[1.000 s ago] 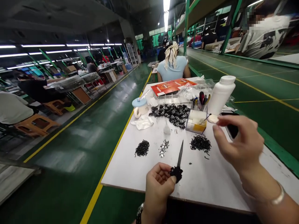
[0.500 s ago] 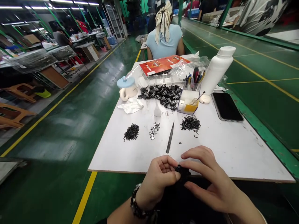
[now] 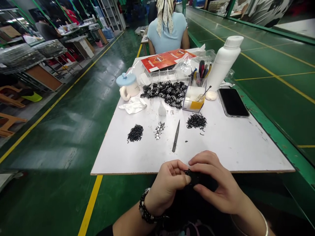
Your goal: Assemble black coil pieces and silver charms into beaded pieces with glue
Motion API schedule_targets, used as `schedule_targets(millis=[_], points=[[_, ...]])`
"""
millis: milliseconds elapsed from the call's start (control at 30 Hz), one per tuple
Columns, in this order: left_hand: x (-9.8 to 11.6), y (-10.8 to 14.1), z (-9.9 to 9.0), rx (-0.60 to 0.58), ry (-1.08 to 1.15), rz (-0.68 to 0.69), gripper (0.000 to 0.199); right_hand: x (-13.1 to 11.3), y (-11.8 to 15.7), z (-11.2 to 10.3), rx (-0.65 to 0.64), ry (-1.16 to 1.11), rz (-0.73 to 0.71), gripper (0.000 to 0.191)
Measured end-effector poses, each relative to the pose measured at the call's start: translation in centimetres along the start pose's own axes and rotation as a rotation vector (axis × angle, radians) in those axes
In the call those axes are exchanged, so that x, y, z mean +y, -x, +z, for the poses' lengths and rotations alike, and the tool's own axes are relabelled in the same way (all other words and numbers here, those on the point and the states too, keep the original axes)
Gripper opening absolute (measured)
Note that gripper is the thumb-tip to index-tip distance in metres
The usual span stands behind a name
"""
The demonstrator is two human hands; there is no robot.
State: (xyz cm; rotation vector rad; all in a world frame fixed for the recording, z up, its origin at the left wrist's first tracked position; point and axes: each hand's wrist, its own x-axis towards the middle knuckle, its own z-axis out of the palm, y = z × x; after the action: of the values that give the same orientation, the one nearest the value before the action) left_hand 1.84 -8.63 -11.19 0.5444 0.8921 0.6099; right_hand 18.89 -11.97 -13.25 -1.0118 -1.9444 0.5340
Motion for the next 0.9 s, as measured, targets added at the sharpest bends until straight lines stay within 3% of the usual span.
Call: schedule_targets(millis=[367, 533, 633, 700, 900], points=[[-0.7, -0.1, 0.6, 0.013, 0.014, -0.030, 0.027, -0.2, 0.8, -0.4, 0.009, -0.040, 0.040, 0.033], [-1.1, -0.2, 0.9, 0.011, -0.014, 0.060, 0.030, -0.3, 1.2, -0.6, 0.016, -0.076, 0.042, 0.039], [-1.2, 0.0, 0.9, -0.007, -0.154, 0.128, 0.024, -0.4, 1.4, -0.8, 0.031, -0.101, 0.027, 0.041], [-1.3, 0.2, 0.8, -0.030, -0.318, 0.232, 0.019, -0.4, 1.5, -1.0, 0.045, -0.116, -0.010, 0.042], [-0.3, 0.9, 0.4, -0.132, -0.754, 0.730, 0.025, -0.4, 1.9, -1.3, 0.101, -0.077, -0.136, 0.042]])
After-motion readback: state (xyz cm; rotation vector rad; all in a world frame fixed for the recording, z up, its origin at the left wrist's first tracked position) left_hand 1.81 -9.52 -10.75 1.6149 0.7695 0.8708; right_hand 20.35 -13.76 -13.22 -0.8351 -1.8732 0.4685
